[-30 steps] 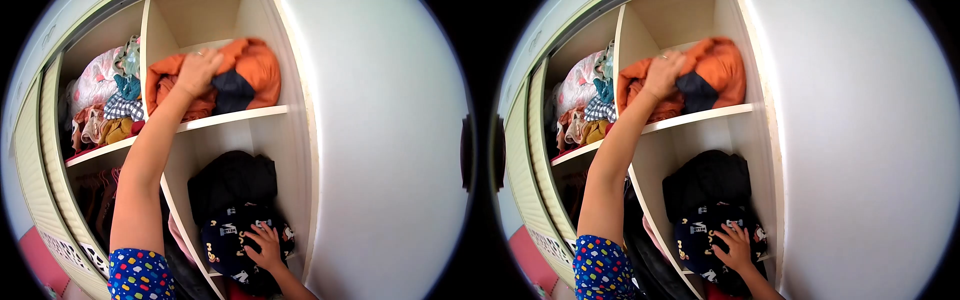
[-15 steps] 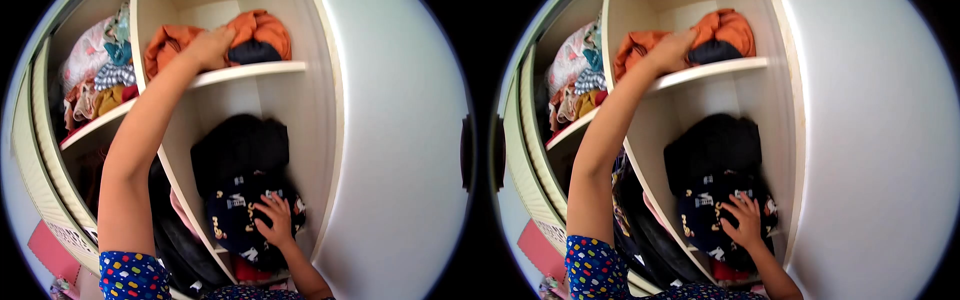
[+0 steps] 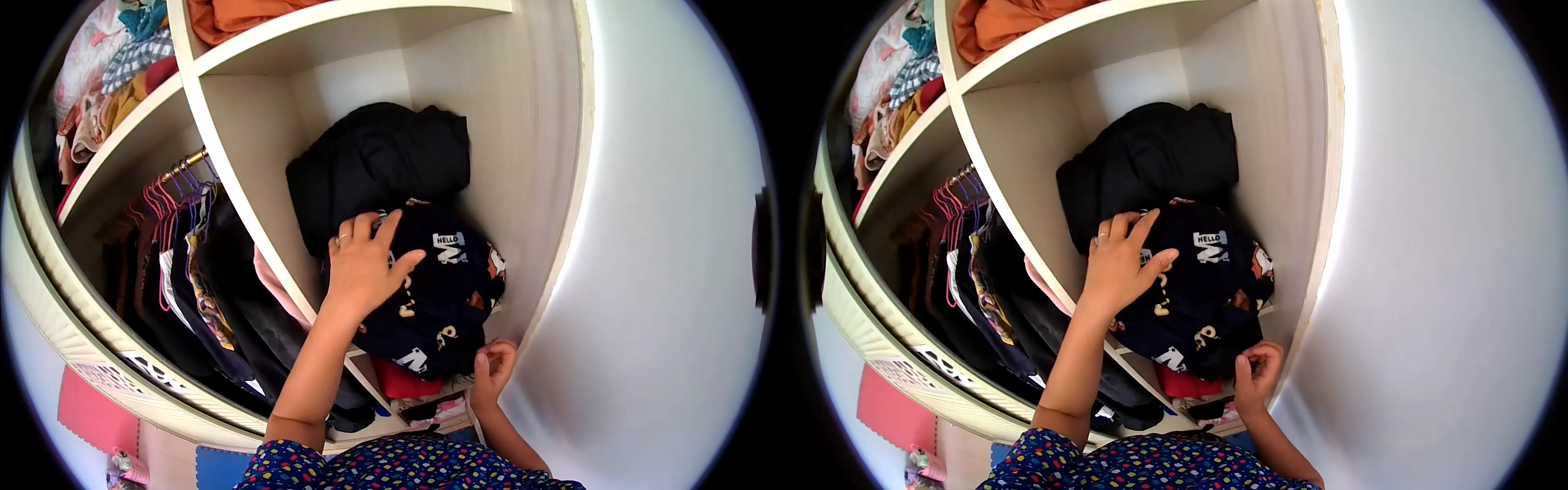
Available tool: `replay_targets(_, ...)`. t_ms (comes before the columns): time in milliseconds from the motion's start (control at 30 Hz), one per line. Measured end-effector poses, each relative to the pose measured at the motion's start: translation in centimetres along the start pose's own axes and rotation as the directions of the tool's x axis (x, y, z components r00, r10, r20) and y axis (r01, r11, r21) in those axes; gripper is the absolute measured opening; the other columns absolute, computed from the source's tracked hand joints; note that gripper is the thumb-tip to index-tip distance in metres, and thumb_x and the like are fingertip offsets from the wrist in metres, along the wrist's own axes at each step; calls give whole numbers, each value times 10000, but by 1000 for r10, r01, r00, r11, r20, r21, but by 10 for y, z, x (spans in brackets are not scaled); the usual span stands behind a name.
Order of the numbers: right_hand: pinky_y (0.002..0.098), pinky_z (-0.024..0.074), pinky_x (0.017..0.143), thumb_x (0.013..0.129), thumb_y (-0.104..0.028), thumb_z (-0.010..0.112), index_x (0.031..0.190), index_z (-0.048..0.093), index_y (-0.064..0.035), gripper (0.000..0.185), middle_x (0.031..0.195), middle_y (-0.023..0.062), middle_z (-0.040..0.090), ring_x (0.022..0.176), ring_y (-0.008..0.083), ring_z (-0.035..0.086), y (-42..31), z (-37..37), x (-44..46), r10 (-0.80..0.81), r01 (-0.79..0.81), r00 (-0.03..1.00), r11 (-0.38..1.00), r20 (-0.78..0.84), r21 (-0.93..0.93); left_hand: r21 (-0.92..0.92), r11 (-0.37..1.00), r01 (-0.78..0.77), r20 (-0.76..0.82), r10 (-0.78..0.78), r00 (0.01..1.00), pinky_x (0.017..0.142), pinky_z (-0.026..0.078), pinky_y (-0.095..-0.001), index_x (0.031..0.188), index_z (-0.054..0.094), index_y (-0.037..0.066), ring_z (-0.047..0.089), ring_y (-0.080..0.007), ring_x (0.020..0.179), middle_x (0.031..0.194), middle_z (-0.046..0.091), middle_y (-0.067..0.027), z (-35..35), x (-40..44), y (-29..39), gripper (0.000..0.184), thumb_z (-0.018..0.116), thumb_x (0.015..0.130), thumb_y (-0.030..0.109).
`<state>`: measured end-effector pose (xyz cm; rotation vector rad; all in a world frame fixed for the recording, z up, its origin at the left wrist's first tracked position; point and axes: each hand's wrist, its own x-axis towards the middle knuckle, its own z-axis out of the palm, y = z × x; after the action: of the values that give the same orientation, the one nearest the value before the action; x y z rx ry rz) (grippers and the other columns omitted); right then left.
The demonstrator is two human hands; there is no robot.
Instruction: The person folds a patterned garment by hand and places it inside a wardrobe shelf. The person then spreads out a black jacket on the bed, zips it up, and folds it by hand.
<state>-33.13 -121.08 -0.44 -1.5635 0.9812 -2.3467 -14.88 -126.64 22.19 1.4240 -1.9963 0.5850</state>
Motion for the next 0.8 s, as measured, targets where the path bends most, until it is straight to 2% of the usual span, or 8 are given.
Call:
replay_targets(33, 337, 453, 829, 903, -292, 633, 1173, 516, -50, 381, 1034, 112, 546, 1008, 231, 538, 1, -5, -10, 403, -411, 911, 899, 81, 151, 76, 996, 49, 19, -51, 999, 931, 403, -515, 1320, 563, 128, 484, -353, 1144, 1230, 530, -120, 15, -6, -6, 664, 651, 809, 543)
replay_targets(67, 322, 463, 811, 920, -327, 625, 1226, 482, -56, 433, 1077, 105, 537, 1023, 206, 535, 3, -9, -17, 717, -745, 665, 617, 210, 255, 154, 984, 95, 33, -101, 994, 927, 397, -531, 1327, 561, 141, 482, -357, 1134, 1226, 526, -115, 21, -11, -7, 692, 646, 798, 578)
replay_targets(100, 313, 481, 831, 931, -409, 611, 1334, 412, -65, 566, 1198, 90, 498, 1076, 186, 516, 14, -12, -15, 762, -858, 505, 391, 405, 334, 148, 985, 90, 41, -97, 994, 927, 397, -531, 1327, 561, 141, 482, -357, 1134, 1226, 526, -115, 21, -15, -7, 692, 646, 798, 578)
replay_targets(233, 406, 458, 977, 875, -505, 641, 1484, 242, -95, 836, 1456, 86, 401, 1266, 243, 474, 31, 13, -5, 592, -864, 503, 325, 630, 385, 59, 995, 80, 42, -82, 996, 921, 363, -560, 1305, 581, 160, 469, -357, 1087, 1185, 518, -118, 8, -30, -6, 712, 668, 750, 598)
replay_targets(367, 412, 439, 1028, 888, -433, 653, 1471, 269, -77, 783, 1442, 79, 418, 1271, 232, 475, 28, 21, 0, 608, -867, 497, 322, 619, 381, 66, 998, -8, -84, 14, 996, 944, 308, -534, 1294, 586, 179, 453, -330, 1089, 1176, 512, -121, -15, -52, 11, 715, 709, 703, 563)
replay_targets(433, 435, 377, 1092, 859, -129, 687, 1470, 268, -91, 742, 1456, 106, 390, 1342, 257, 403, 52, 9, -20, 567, -890, 438, 163, 698, 426, 78, 997, -29, -106, 37, 994, 958, 274, -570, 1288, 592, 194, 442, -335, 1120, 1187, 507, -122, -20, -73, 26, 732, 713, 680, 584)
replay_targets(567, 435, 371, 1106, 848, 31, 558, 1454, 287, -76, 672, 1428, 113, 424, 1323, 273, 430, 20, 13, -10, 733, -884, 315, -5, 603, 468, 98, 991, -85, -197, 104, 975, 988, 222, -618, 1257, 623, 229, 423, -353, 1166, 1206, 497, -111, -27, -101, 51, 700, 725, 661, 581)
replay_targets(800, 431, 364, 1113, 832, 85, 490, 1432, 315, -62, 642, 1417, 121, 434, 1325, 273, 427, 5, 91, 85, 679, -723, 554, 106, 482, 682, 117, 991, -63, -447, 109, 888, 1003, 260, -611, 1236, 631, 200, 460, -335, 1186, 1199, 520, -103, -61, 0, 35, 578, 730, 715, 431)
